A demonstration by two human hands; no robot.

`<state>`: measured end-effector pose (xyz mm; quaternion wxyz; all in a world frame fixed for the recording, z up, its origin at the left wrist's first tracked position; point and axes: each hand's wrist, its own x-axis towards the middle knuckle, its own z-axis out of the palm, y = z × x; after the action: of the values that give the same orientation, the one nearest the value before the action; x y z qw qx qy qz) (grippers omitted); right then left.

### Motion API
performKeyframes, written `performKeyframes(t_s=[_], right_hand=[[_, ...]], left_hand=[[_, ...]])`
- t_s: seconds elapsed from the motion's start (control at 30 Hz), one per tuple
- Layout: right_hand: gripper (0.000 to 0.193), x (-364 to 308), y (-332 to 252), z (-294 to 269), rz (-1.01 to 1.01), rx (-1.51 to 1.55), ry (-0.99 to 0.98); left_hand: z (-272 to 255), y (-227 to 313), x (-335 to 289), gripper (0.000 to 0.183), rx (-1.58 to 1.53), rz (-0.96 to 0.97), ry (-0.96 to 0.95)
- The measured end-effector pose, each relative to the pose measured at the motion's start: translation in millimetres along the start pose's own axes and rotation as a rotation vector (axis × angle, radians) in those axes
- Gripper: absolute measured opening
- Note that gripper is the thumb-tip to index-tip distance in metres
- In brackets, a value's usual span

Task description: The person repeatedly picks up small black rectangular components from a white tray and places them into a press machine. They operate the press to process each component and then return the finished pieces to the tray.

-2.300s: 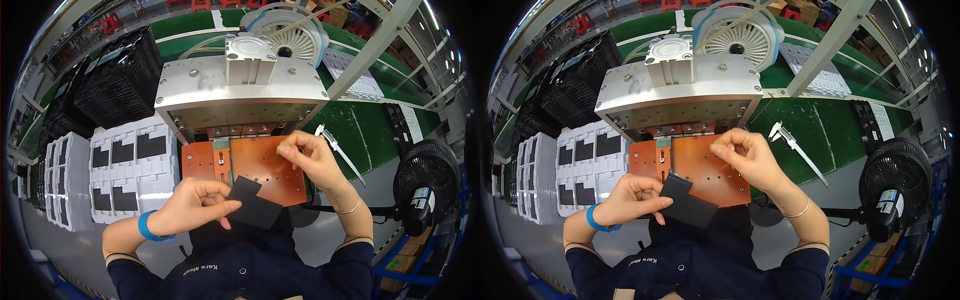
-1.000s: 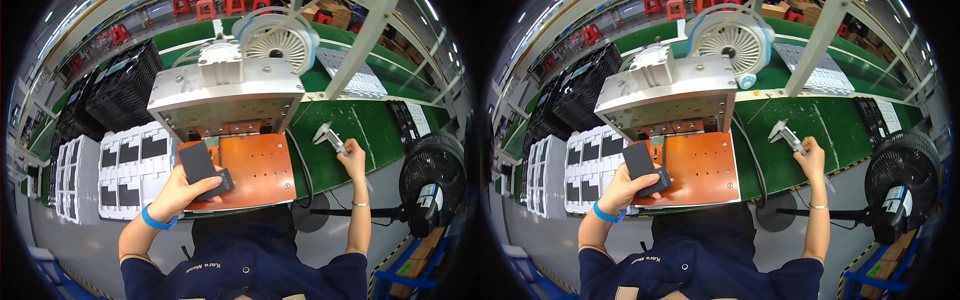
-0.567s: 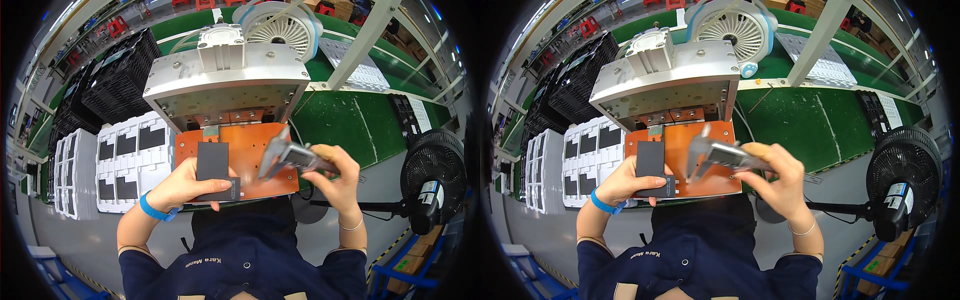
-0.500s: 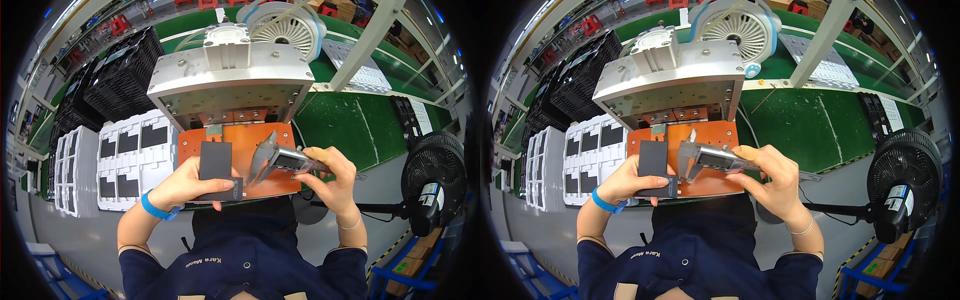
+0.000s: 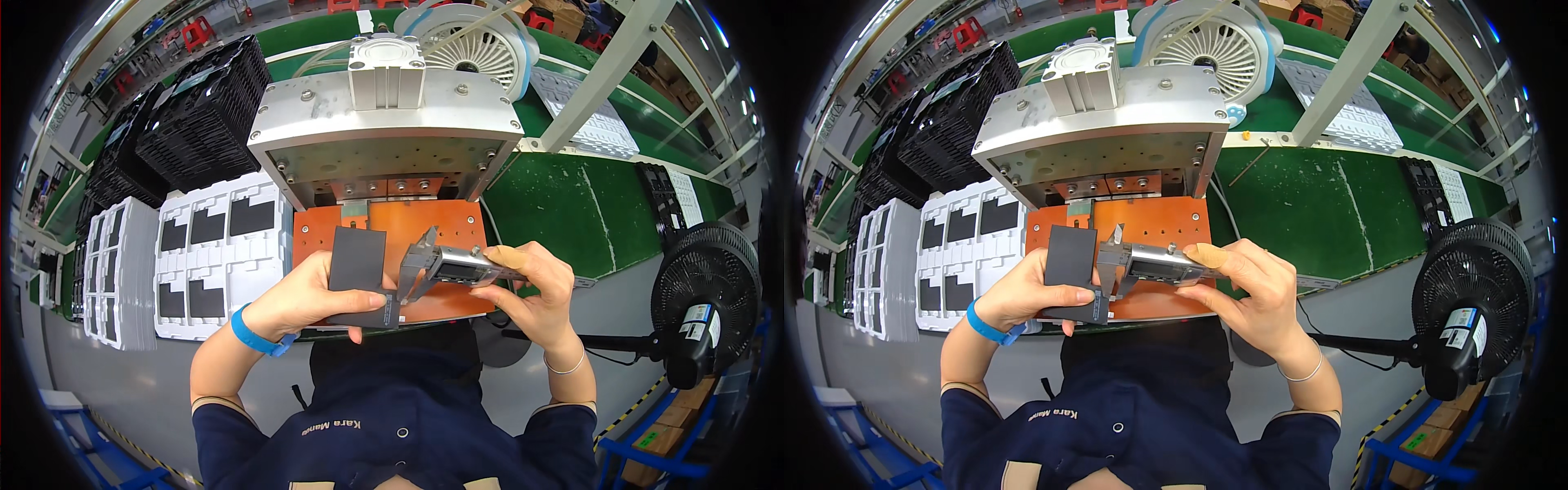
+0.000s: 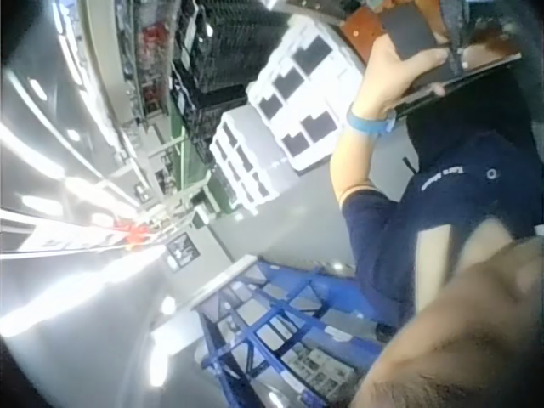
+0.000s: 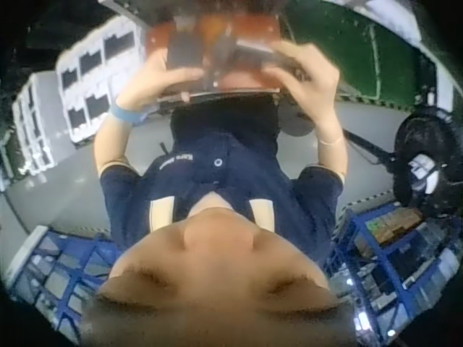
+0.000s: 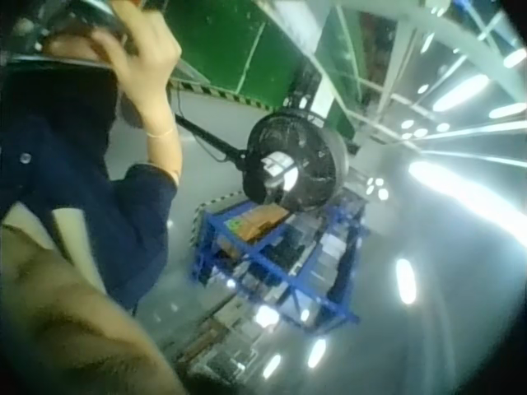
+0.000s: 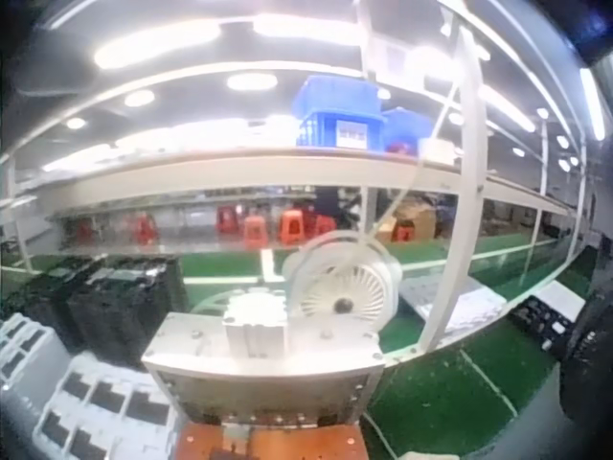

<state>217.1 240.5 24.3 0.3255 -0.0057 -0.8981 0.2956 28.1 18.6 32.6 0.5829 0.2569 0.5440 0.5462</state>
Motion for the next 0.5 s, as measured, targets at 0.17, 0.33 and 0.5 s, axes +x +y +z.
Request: performKeyframes(t_s=[0.17,0.33,0.5], right_hand=[[0.039,1.9,2.0,1.5,-0.051,0.002,0.011],[0.039,1.5,3.5,3.0,-0.078,-0.003,0.033],[0.040,-1.6,2.8,-0.1,-0.096,-0.006,0.044]], left_hand=[[-0.7,1.6,-0.4,0.025,0.016,-0.007,-0.013],[-0.3,0.7,-0.4,0.024,0.012,0.008,0.005],[1.8,2.9,-1.0,0.024,-0.006,-0.003,0.020]])
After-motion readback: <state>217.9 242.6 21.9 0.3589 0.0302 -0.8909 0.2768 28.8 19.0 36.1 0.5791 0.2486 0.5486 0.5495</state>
